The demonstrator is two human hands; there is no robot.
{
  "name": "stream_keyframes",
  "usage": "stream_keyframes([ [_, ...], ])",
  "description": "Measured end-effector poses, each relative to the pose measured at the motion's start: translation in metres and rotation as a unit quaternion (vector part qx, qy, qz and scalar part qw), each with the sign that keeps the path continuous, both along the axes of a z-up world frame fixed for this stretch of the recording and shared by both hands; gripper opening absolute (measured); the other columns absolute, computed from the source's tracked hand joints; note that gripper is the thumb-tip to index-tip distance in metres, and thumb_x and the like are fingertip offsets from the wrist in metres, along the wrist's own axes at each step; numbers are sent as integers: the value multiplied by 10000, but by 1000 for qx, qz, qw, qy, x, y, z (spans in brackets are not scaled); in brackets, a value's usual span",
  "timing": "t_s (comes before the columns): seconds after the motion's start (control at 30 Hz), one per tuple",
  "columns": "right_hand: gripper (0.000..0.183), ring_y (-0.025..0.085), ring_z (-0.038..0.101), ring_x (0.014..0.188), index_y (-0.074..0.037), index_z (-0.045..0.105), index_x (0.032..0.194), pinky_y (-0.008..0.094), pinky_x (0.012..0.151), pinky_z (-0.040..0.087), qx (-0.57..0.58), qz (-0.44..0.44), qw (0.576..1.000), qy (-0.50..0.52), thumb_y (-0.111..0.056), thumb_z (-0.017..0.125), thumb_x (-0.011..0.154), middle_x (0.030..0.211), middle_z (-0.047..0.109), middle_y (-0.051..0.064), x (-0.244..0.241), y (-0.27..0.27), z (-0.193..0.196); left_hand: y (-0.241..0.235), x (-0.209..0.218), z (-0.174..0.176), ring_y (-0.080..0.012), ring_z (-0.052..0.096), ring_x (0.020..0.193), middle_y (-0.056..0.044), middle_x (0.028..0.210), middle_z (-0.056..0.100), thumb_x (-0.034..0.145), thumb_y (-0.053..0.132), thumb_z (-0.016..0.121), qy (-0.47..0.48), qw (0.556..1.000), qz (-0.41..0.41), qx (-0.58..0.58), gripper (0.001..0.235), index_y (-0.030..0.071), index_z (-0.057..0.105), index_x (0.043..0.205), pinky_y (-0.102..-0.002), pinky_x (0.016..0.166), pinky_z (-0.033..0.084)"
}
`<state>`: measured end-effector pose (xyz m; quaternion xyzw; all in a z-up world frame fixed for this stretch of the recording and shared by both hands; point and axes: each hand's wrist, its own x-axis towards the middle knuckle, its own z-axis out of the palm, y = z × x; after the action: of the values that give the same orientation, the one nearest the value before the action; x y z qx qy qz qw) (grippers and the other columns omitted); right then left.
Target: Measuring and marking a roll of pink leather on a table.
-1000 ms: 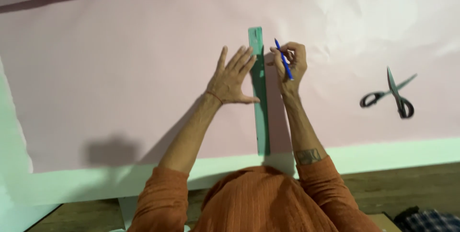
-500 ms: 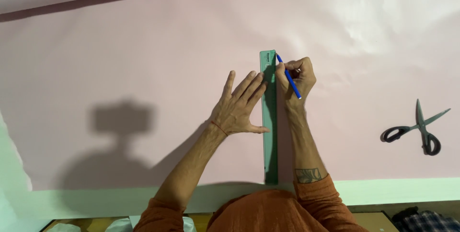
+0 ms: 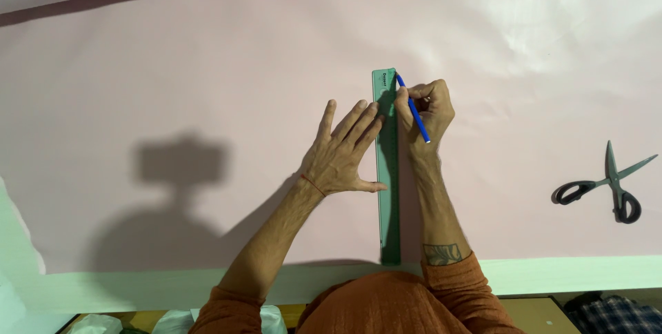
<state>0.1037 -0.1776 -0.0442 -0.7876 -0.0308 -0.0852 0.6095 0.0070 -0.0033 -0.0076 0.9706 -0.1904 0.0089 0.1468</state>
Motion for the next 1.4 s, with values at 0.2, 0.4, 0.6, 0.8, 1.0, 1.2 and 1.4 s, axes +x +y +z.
stream_keyframes([
  [0.2, 219, 247, 671, 690, 41, 607, 890, 305, 533, 515, -11, -12, 1000, -12, -16, 810, 949, 876, 633, 206, 1, 1, -4, 0, 1, 0, -296, 224, 1615, -153, 1708, 321, 733, 996, 491, -10, 1000, 2, 0, 1225, 101, 467, 1570, -703, 1296, 102],
  [0.4, 218, 262, 672, 685, 25, 618, 877, 302, 521, 517, -21, -21, 999, -22, -22, 821, 940, 867, 630, 191, 2, 1, -7, 0, 1, -2, -291, 223, 1615, -147, 1710, 321, 723, 1000, 499, -13, 1000, 3, 3, 1240, 107, 457, 1581, -695, 1300, 96],
  [0.6, 222, 248, 664, 663, 28, 602, 871, 299, 521, 510, -22, -30, 999, -15, -22, 806, 945, 856, 627, 193, 1, 5, 0, -1, 1, 0, -287, 214, 1619, -150, 1720, 300, 712, 991, 519, 3, 1000, 4, 4, 1255, 101, 437, 1594, -691, 1301, 80],
  [0.8, 217, 230, 651, 644, 28, 610, 878, 298, 512, 495, -14, -33, 999, -11, -45, 806, 935, 854, 634, 203, 3, 4, -7, -1, 2, 5, -291, 224, 1617, -158, 1712, 317, 720, 972, 530, 3, 1000, 3, 3, 1236, 94, 443, 1586, -688, 1303, 66],
  [1.0, 233, 175, 623, 636, 6, 579, 912, 285, 524, 485, 81, -43, 996, 15, -54, 800, 956, 844, 616, 137, 9, -9, -31, -2, 0, -2, -296, 252, 1610, -152, 1712, 322, 697, 982, 572, 14, 1000, 9, -23, 1285, 99, 403, 1615, -684, 1303, 67],
  [1.2, 196, 140, 583, 558, -109, 461, 1123, 246, 416, 451, 209, -60, 974, 70, -124, 636, 1036, 1047, 502, 86, -15, -37, 18, 25, -35, 10, -340, 336, 1569, -198, 1656, 402, 677, 953, 637, 37, 997, 67, -16, 1276, 73, 440, 1579, -672, 1295, 124],
  [1.4, 129, 138, 488, 431, 0, 641, 1002, 251, 463, 399, 87, 46, 987, 129, -87, 605, 1089, 552, 507, 30, -113, -96, 27, 98, -92, -2, -363, 285, 1589, -168, 1697, 361, 624, 890, 734, 57, 988, 141, 11, 1302, 86, 428, 1601, -632, 1315, 112],
])
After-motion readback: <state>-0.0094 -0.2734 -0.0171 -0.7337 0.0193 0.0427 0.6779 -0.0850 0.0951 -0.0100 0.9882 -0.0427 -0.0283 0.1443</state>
